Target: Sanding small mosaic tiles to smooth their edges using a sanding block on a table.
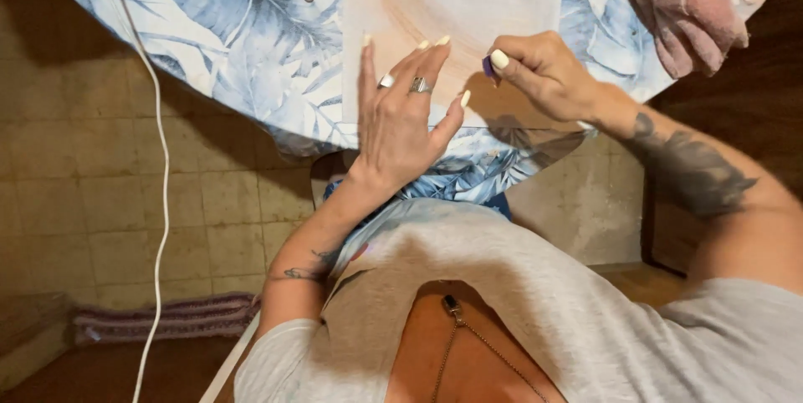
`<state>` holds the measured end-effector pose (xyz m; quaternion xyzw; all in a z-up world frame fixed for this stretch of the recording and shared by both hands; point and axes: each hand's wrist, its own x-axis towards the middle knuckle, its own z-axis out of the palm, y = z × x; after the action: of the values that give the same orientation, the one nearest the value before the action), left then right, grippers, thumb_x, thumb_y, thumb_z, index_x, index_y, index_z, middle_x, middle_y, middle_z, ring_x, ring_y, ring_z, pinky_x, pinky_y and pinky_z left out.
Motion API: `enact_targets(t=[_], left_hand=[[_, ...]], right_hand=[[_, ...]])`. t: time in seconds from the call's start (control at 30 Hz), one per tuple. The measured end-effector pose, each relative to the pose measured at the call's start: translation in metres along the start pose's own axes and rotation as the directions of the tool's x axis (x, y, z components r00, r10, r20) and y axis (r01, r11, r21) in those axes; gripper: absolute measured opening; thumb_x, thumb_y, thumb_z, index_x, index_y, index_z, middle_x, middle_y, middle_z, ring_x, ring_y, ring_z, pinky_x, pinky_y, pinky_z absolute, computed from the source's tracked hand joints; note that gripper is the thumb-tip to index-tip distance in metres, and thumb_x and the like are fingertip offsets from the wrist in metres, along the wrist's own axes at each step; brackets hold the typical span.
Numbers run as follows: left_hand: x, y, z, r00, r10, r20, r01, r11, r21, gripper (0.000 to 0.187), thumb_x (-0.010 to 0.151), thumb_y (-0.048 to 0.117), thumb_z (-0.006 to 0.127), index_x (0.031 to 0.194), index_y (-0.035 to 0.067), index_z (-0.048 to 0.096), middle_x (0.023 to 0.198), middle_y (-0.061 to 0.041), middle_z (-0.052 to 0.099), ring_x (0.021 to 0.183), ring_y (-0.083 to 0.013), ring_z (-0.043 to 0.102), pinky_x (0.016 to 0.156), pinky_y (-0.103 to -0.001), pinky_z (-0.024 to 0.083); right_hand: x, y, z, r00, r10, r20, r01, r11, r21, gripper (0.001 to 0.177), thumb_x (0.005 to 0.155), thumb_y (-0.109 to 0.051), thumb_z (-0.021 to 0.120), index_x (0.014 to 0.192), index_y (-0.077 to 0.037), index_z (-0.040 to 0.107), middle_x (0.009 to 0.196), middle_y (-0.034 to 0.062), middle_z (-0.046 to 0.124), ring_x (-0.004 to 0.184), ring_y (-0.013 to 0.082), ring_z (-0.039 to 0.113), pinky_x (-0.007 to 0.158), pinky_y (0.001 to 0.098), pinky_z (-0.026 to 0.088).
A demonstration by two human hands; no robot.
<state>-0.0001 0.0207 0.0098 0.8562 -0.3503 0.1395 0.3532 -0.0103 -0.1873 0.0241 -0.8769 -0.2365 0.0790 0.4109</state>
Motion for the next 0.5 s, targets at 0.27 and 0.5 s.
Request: enact_targets(t=[0.27,0.5], left_hand=[[0.002,0.002,0.015,1.000,-0.001,-0.014,-0.002,0.978,-0.210,0.039,0.081,0.012,0.057,0.118,0.011,0.046,0.106,-0.012,0.062,0.107,-0.0220,0.056,0.096,-0.041,0.037],[0.003,0.002,0.020,0.991,0.035,-0.127,-0.061,0.976,-0.209,0.030,0.078,0.009,0.061,0.106,0.012,0.056,0.096,-0.007,0.064,0.101,-0.0238,0.058,0.085,-0.037,0.044]], right_hand=[[0.001,-0.010,0.011,0.990,0.116,-0.084,-0.094,0.968,0.231,0.034,0.094,-0.030,0.034,0.075,-0.005,0.050,0.063,0.0001,0.044,0.055,0.0090,0.035,0.053,0.0214,0.028],[0.005,-0.015,0.012,0.994,0.068,-0.091,-0.051,0.983,0.175,0.035,0.094,-0.025,0.035,0.078,0.000,0.054,0.064,0.0036,0.050,0.055,0.0112,0.042,0.052,0.0225,0.033]])
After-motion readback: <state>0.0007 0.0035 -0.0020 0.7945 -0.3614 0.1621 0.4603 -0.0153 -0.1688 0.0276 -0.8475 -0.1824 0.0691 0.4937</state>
